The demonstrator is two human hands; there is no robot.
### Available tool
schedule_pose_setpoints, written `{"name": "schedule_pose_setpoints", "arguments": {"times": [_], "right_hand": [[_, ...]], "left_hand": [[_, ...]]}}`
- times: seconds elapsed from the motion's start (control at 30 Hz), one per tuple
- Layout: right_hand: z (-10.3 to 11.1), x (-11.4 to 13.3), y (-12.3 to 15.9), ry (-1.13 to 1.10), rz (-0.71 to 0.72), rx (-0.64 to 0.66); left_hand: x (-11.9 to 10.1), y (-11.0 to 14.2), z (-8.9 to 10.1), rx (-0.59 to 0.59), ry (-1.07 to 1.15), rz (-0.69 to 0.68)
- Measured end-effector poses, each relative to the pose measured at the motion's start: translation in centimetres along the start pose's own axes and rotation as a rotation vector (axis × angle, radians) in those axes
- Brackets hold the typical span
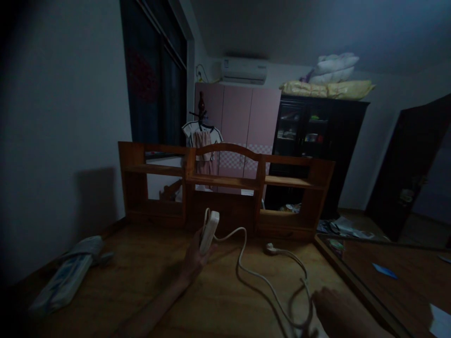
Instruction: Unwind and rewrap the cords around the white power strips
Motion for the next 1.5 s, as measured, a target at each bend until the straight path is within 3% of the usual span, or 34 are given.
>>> {"name": "schedule_pose_setpoints", "arguments": {"times": [0.07,0.13,0.23,0.37,0.47,0.57,0.63,0.7,0.83,0.93,1.03,1.2,1.27,1.33,1.4,1.5], "right_hand": [[0.9,0.6,-0.4,-0.004,-0.007,0.065],[0.3,1.4,-0.4,-0.024,-0.016,0.067],[-3.1,1.1,0.6,-0.044,-0.012,0.051],[-6.9,-1.8,1.0,-0.087,0.010,-0.008],[-8.0,-3.3,-1.9,-0.184,-0.150,0.071],[-8.6,-3.1,-5.8,-0.410,-0.335,0.137],[-8.7,-2.5,-7.9,-0.440,-0.304,0.067],[-8.4,-1.9,-9.2,-0.301,-0.192,-0.079],[-7.2,0.2,-10.8,-0.062,0.003,-0.312],[-6.7,3.2,-11.9,-0.209,0.157,-0.383],[-7.5,6.9,-12.3,-0.438,0.233,-0.348],[-8.3,12.0,-10.6,-0.746,0.224,-0.268],[-8.0,12.3,-10.0,-0.800,0.166,-0.256],[-7.5,12.0,-9.7,-0.826,0.291,-0.297],[-7.1,11.0,-9.7,-0.835,0.420,-0.357],[-7.0,9.0,-10.1,-0.824,0.421,-0.376]], "left_hand": [[-0.2,0.1,0.0,0.038,0.000,-0.015],[-0.4,0.3,0.0,0.064,-0.021,-0.057],[-0.5,0.6,-0.2,0.082,-0.095,-0.181],[-0.6,1.4,-0.7,0.051,-0.282,-0.463],[-1.6,2.3,-1.3,0.155,-0.402,-0.732],[-3.1,3.6,-2.0,0.267,-0.467,-0.988],[-3.8,4.4,-2.7,0.324,-0.527,-1.123],[-4.1,5.1,-3.4,0.379,-0.602,-1.197],[-3.8,5.4,-4.1,0.429,-0.651,-1.217],[-3.8,4.9,-3.8,0.402,-0.613,-1.183],[-4.0,4.9,-3.5,0.367,-0.598,-1.184],[-4.2,7.3,-4.8,0.374,-0.645,-1.400],[-4.0,7.7,-5.7,0.421,-0.662,-1.388],[-4.0,7.5,-6.2,0.447,-0.680,-1.314],[-4.5,7.0,-6.1,0.427,-0.680,-1.278],[-5.7,6.3,-4.9,0.344,-0.649,-1.302]]}}
Point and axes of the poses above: each hand's wrist, its own y-axis away from the middle knuckle, its own z-axis out of the back of the hand, x = y × z, the point moved 4 cm from there along -y, towards the middle knuckle, and after that the axes turned 15 degrees about -y, right-handed, at the moved point
